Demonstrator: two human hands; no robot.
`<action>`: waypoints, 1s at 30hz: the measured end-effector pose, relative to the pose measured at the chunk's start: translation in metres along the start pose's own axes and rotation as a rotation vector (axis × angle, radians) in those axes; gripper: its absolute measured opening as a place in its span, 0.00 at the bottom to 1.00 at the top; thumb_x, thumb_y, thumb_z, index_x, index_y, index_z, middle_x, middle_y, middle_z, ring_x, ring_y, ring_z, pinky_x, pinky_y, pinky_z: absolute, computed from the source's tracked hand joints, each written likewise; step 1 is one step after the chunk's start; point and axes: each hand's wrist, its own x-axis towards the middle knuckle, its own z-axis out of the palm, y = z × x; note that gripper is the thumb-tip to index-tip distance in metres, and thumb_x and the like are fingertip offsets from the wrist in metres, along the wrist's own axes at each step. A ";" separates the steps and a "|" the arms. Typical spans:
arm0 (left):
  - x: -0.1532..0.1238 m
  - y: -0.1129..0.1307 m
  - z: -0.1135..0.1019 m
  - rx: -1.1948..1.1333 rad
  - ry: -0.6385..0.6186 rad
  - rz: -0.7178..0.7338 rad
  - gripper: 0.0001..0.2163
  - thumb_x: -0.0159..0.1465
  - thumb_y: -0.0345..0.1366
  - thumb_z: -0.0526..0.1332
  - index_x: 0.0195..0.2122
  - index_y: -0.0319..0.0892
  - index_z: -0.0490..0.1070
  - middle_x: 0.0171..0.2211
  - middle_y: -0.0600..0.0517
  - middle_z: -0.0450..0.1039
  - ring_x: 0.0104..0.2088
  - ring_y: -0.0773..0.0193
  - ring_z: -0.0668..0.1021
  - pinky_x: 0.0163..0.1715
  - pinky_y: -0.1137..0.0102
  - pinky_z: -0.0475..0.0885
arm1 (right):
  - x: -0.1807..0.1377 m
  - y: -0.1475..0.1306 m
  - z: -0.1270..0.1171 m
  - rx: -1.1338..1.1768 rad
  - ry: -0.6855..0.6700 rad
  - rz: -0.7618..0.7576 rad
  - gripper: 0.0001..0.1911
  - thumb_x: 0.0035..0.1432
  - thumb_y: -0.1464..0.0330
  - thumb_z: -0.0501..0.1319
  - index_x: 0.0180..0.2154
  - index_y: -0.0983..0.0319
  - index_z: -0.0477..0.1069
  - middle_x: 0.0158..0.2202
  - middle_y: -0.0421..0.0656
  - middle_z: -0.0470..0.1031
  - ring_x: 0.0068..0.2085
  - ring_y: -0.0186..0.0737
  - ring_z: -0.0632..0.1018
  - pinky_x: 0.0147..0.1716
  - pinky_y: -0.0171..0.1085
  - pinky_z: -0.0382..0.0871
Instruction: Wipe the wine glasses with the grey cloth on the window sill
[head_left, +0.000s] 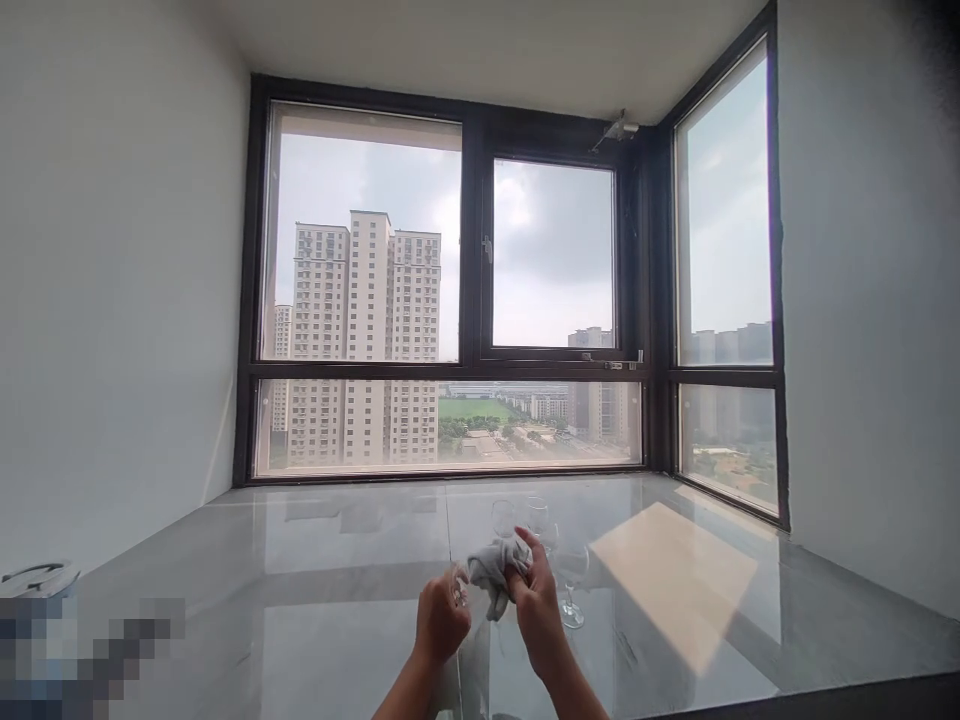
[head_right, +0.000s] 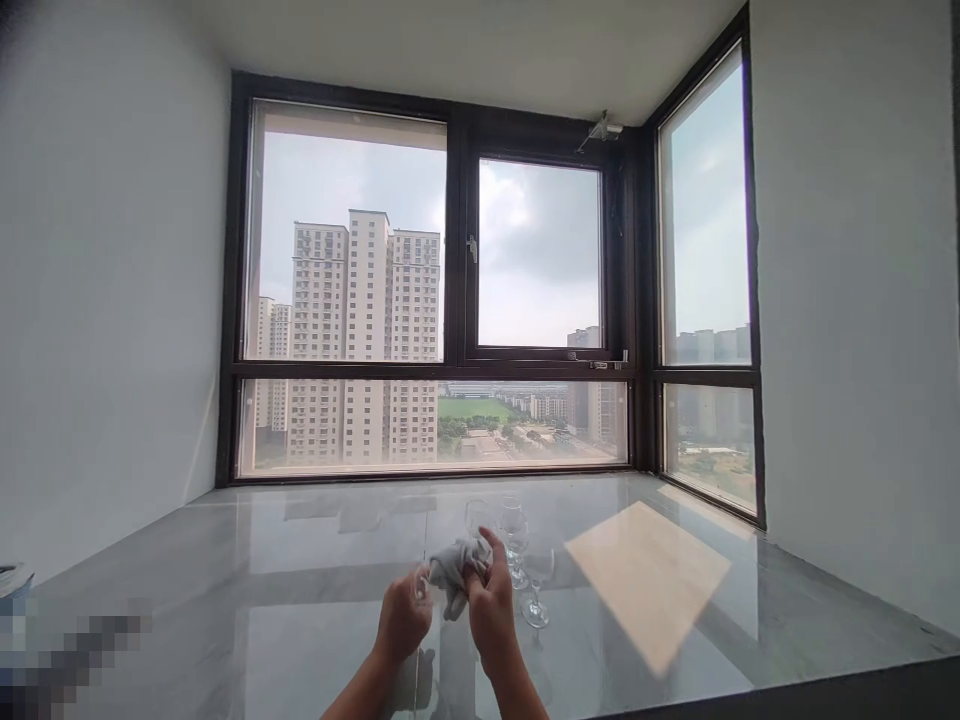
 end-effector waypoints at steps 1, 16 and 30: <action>0.002 -0.002 0.000 -0.072 0.059 -0.006 0.08 0.53 0.30 0.57 0.33 0.45 0.73 0.27 0.50 0.77 0.29 0.58 0.79 0.33 0.69 0.66 | 0.001 0.000 -0.002 -0.027 0.082 -0.018 0.36 0.53 0.57 0.64 0.61 0.62 0.62 0.30 0.39 0.76 0.32 0.42 0.77 0.33 0.39 0.72; 0.010 -0.008 0.001 -0.917 -0.036 -0.373 0.24 0.45 0.34 0.61 0.46 0.44 0.67 0.28 0.59 0.70 0.26 0.68 0.74 0.27 0.72 0.69 | -0.021 0.074 0.028 -0.540 0.101 -0.077 0.30 0.57 0.68 0.52 0.61 0.63 0.60 0.45 0.52 0.82 0.46 0.51 0.83 0.46 0.43 0.73; 0.012 -0.010 -0.003 -0.899 -0.061 -0.424 0.18 0.57 0.39 0.62 0.48 0.49 0.61 0.38 0.49 0.80 0.47 0.54 0.83 0.53 0.55 0.75 | -0.042 0.046 -0.119 -1.005 -0.249 -0.219 0.33 0.61 0.71 0.50 0.68 0.61 0.58 0.48 0.55 0.82 0.44 0.50 0.83 0.43 0.41 0.76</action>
